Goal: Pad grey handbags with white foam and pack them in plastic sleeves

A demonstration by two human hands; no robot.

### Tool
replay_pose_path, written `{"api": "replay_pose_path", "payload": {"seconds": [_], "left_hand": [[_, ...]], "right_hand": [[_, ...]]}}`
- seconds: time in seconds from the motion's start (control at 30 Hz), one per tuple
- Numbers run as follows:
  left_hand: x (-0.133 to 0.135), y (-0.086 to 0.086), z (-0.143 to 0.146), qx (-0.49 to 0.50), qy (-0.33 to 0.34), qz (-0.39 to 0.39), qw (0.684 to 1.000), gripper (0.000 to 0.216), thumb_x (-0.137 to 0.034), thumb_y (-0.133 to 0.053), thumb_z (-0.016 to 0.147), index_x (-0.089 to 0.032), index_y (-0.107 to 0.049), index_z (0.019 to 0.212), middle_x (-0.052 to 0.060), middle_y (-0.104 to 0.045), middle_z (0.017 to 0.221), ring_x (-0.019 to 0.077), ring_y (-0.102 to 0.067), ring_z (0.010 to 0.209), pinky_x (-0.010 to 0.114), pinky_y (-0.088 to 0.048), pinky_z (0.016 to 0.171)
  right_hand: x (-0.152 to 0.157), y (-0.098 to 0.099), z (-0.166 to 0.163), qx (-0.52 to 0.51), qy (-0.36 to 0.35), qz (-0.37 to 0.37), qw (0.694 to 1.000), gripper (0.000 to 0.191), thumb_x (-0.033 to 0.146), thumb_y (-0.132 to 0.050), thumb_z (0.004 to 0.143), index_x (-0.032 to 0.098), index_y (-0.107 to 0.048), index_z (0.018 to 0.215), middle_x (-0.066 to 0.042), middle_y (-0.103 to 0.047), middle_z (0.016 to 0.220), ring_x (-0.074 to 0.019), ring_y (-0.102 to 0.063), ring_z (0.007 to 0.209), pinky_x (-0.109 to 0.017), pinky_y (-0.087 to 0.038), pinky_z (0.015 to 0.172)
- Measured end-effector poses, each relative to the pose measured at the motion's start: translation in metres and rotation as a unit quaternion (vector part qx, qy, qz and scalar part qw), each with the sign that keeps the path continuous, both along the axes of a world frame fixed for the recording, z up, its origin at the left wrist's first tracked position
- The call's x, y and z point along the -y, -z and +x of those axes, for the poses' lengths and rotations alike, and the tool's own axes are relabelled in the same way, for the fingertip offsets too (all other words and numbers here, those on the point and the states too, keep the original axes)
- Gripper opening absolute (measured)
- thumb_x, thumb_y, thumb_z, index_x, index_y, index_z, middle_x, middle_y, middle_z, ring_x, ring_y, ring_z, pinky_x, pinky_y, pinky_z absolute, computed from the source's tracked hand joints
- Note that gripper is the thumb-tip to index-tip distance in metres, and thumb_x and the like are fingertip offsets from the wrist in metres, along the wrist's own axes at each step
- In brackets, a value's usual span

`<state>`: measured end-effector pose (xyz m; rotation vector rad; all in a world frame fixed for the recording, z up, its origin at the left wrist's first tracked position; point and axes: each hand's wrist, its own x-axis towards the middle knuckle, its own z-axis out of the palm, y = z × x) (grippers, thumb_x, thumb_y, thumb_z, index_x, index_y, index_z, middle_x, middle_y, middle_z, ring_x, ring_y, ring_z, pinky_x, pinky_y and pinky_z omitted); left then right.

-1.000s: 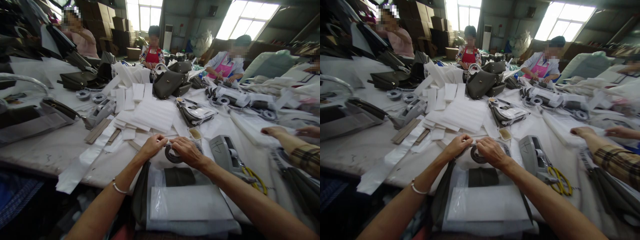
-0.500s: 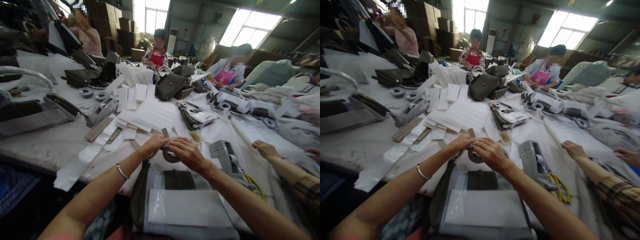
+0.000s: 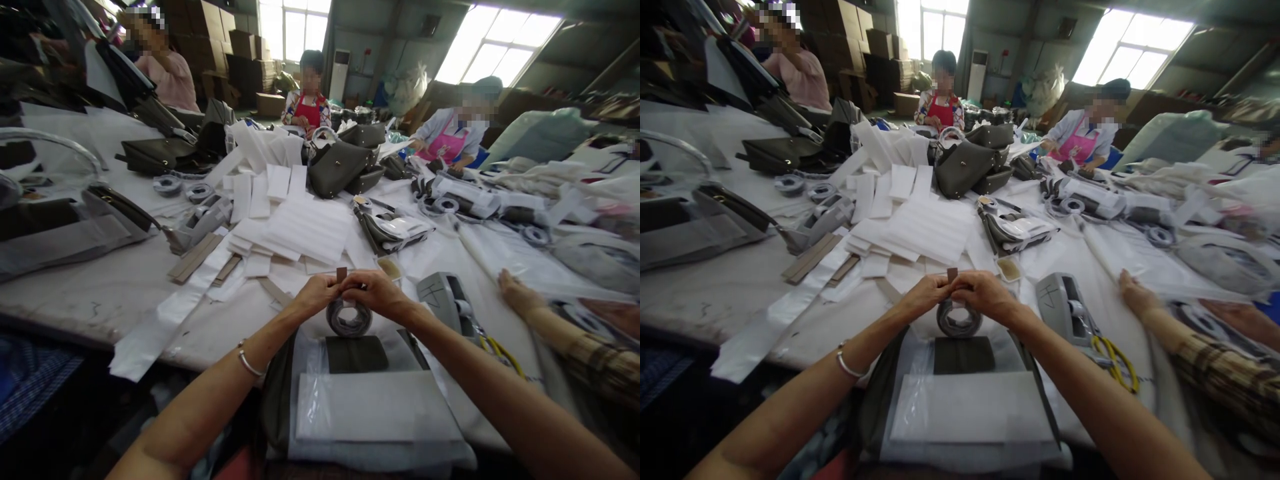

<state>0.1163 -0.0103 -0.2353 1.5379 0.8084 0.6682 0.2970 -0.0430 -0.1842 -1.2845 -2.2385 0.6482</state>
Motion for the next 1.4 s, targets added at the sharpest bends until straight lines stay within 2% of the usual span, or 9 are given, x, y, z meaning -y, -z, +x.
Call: {"api": "replay_pose_path", "payload": {"seconds": [0.13,0.27,0.4,0.6,0.73,0.93,1.03,1.17,1.4], "left_hand": [[0.005,-0.002,-0.004,0.027,-0.014,-0.014,0.999,0.026,-0.038,-0.065,0.075,-0.014,-0.069,0.085,-0.001,-0.063,0.074,0.0132,-0.054,0.067,0.022,-0.036,0.059],[0.009,0.000,-0.005,0.064,-0.026,-0.037,0.997,0.032,-0.037,-0.070,0.069,-0.014,-0.062,0.089,-0.001,-0.061,0.073,0.0115,-0.053,0.063,0.022,-0.036,0.057],[0.010,0.003,-0.006,0.081,-0.034,-0.041,0.995,0.029,-0.036,-0.072,0.066,-0.015,-0.057,0.080,-0.002,-0.057,0.070,0.0098,-0.050,0.062,0.021,-0.036,0.056],[0.014,-0.005,-0.012,0.073,-0.056,-0.041,0.995,0.033,-0.043,-0.070,0.073,-0.019,-0.047,0.077,-0.007,-0.049,0.065,0.0073,-0.043,0.054,0.020,-0.033,0.051],[0.023,-0.015,-0.020,0.073,-0.015,-0.025,0.997,0.038,-0.052,-0.065,0.079,-0.019,-0.046,0.084,-0.006,-0.050,0.069,0.0086,-0.045,0.057,0.021,-0.035,0.052],[0.033,-0.017,-0.018,-0.046,-0.067,0.072,0.994,0.041,-0.033,-0.079,0.066,-0.021,-0.050,0.092,-0.004,-0.058,0.082,0.0140,-0.056,0.072,0.025,-0.042,0.066],[0.032,-0.008,-0.016,-0.086,-0.029,0.053,0.994,0.034,-0.037,-0.076,0.068,-0.019,-0.058,0.091,-0.003,-0.060,0.078,0.0166,-0.056,0.073,0.027,-0.042,0.069],[0.032,0.006,-0.014,-0.048,0.012,0.027,0.998,0.022,-0.033,-0.070,0.072,-0.018,-0.064,0.086,-0.001,-0.062,0.078,0.0178,-0.057,0.078,0.027,-0.042,0.073],[0.023,0.015,-0.011,-0.003,0.084,-0.024,0.996,0.034,-0.030,-0.075,0.066,-0.017,-0.065,0.097,0.001,-0.066,0.085,0.0180,-0.060,0.082,0.028,-0.045,0.073]], "right_hand": [[-0.003,0.009,0.000,-0.073,0.077,-0.078,0.991,0.041,0.022,-0.078,0.070,0.023,-0.065,0.109,0.004,-0.063,0.076,-0.0121,-0.056,0.064,-0.024,-0.044,0.061],[-0.008,0.017,0.004,-0.143,0.089,-0.124,0.978,0.080,0.027,-0.086,0.059,0.024,-0.053,0.132,-0.004,-0.065,0.107,-0.0170,-0.061,0.086,-0.026,-0.047,0.067],[-0.008,0.020,0.007,-0.160,0.025,-0.263,0.951,0.053,0.039,-0.082,0.067,0.021,-0.067,0.114,0.002,-0.064,0.078,-0.0145,-0.057,0.069,-0.025,-0.042,0.060],[0.000,0.012,0.000,-0.201,0.035,-0.289,0.935,0.038,0.040,-0.085,0.063,0.018,-0.070,0.089,0.004,-0.058,0.072,-0.0112,-0.050,0.065,-0.023,-0.037,0.058],[0.002,0.008,-0.005,-0.215,0.049,-0.309,0.925,0.038,0.044,-0.086,0.062,0.016,-0.062,0.072,0.006,-0.052,0.063,-0.0088,-0.044,0.058,-0.023,-0.033,0.054],[0.001,0.013,-0.013,-0.234,0.092,-0.263,0.932,0.036,0.044,-0.082,0.064,0.016,-0.059,0.066,0.004,-0.055,0.065,-0.0104,-0.047,0.061,-0.024,-0.035,0.057],[0.006,0.019,-0.012,-0.180,0.111,-0.220,0.952,0.028,0.042,-0.077,0.068,0.017,-0.065,0.072,0.003,-0.057,0.065,-0.0118,-0.048,0.062,-0.024,-0.036,0.056],[0.015,0.028,-0.007,-0.152,0.109,-0.190,0.964,0.021,0.038,-0.072,0.072,0.018,-0.066,0.073,0.003,-0.059,0.066,-0.0128,-0.051,0.064,-0.024,-0.038,0.058],[0.021,0.036,-0.007,-0.150,0.109,-0.161,0.969,0.013,0.030,-0.071,0.073,0.018,-0.067,0.077,0.003,-0.063,0.071,-0.0144,-0.055,0.068,-0.026,-0.041,0.064]]}}
